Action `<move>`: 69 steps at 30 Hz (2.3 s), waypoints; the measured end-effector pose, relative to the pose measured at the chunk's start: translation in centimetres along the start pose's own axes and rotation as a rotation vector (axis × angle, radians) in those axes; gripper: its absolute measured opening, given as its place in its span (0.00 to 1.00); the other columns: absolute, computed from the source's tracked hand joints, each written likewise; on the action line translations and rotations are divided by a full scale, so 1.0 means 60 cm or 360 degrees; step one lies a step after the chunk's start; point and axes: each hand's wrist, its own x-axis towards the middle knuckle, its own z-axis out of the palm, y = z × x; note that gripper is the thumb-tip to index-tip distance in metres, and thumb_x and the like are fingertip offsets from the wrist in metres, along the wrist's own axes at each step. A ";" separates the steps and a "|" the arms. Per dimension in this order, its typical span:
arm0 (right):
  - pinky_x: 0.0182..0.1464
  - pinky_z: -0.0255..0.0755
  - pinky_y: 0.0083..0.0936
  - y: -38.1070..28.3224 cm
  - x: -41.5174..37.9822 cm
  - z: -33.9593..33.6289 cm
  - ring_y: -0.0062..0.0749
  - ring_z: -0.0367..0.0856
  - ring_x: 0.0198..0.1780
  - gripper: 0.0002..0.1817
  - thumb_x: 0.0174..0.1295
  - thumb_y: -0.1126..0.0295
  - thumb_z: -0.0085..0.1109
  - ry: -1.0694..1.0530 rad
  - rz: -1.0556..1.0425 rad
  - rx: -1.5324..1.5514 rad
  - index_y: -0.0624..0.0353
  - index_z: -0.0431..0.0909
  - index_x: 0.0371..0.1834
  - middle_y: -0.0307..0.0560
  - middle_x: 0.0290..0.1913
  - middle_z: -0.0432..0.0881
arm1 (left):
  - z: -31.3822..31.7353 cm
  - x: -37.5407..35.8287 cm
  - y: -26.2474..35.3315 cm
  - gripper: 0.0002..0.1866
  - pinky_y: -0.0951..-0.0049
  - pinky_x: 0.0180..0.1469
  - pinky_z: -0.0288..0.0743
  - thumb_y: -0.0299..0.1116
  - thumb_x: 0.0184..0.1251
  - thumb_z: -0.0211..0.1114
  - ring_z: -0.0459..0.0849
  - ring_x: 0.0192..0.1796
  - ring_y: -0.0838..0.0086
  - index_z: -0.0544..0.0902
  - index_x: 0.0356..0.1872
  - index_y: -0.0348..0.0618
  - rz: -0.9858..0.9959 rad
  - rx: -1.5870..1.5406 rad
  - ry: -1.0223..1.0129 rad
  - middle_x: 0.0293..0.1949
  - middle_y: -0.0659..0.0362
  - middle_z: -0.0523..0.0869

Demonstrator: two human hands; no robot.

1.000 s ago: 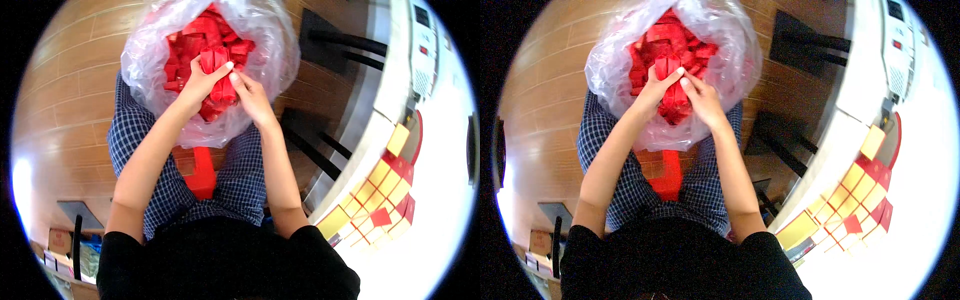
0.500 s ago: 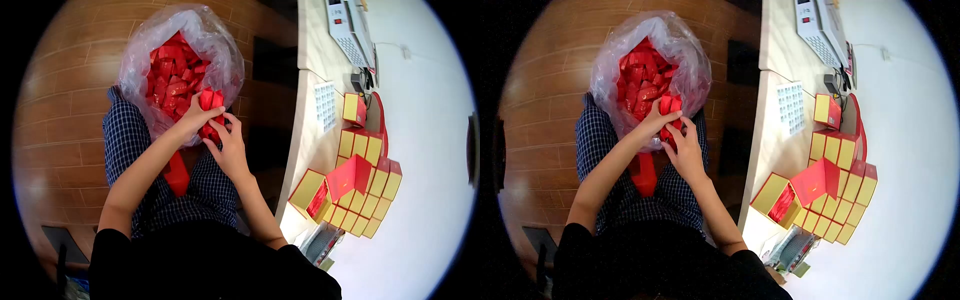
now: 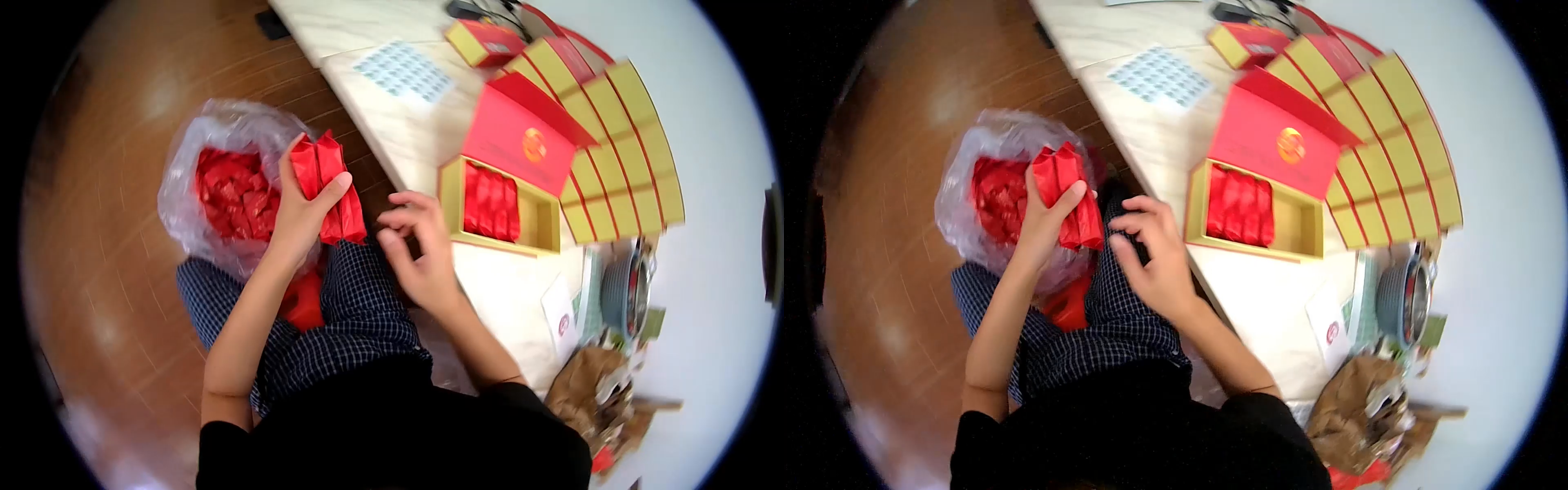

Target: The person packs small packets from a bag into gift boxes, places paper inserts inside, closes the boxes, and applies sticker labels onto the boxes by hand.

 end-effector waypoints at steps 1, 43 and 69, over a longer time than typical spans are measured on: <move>0.44 0.71 0.23 -0.002 -0.006 -0.031 0.29 0.75 0.42 0.13 0.60 0.77 0.61 0.0080 0.0135 0.0158 0.61 0.76 0.48 0.50 0.54 0.73 | 0.026 -0.006 0.013 0.42 0.69 0.61 0.70 0.33 0.61 0.71 0.73 0.60 0.68 0.53 0.71 0.44 0.0004 0.0047 -0.0092 0.61 0.51 0.69; 0.25 0.67 0.18 0.249 -0.041 -0.371 0.18 0.73 0.24 0.17 0.70 0.57 0.53 0.0313 0.0655 0.0420 0.59 0.74 0.50 0.36 0.27 0.75 | 0.454 0.052 -0.132 0.19 0.55 0.56 0.63 0.46 0.71 0.54 0.72 0.52 0.56 0.76 0.50 0.40 0.1099 0.1866 -0.0702 0.47 0.51 0.75; 0.48 0.72 0.48 0.215 -0.035 -0.341 0.61 0.80 0.41 0.23 0.73 0.52 0.41 0.0293 0.0853 -0.0795 0.64 0.75 0.47 0.66 0.35 0.82 | 0.250 0.000 -0.096 0.33 0.61 0.76 0.42 0.42 0.77 0.47 0.50 0.76 0.56 0.49 0.72 0.32 0.0598 0.1141 -0.0721 0.72 0.43 0.53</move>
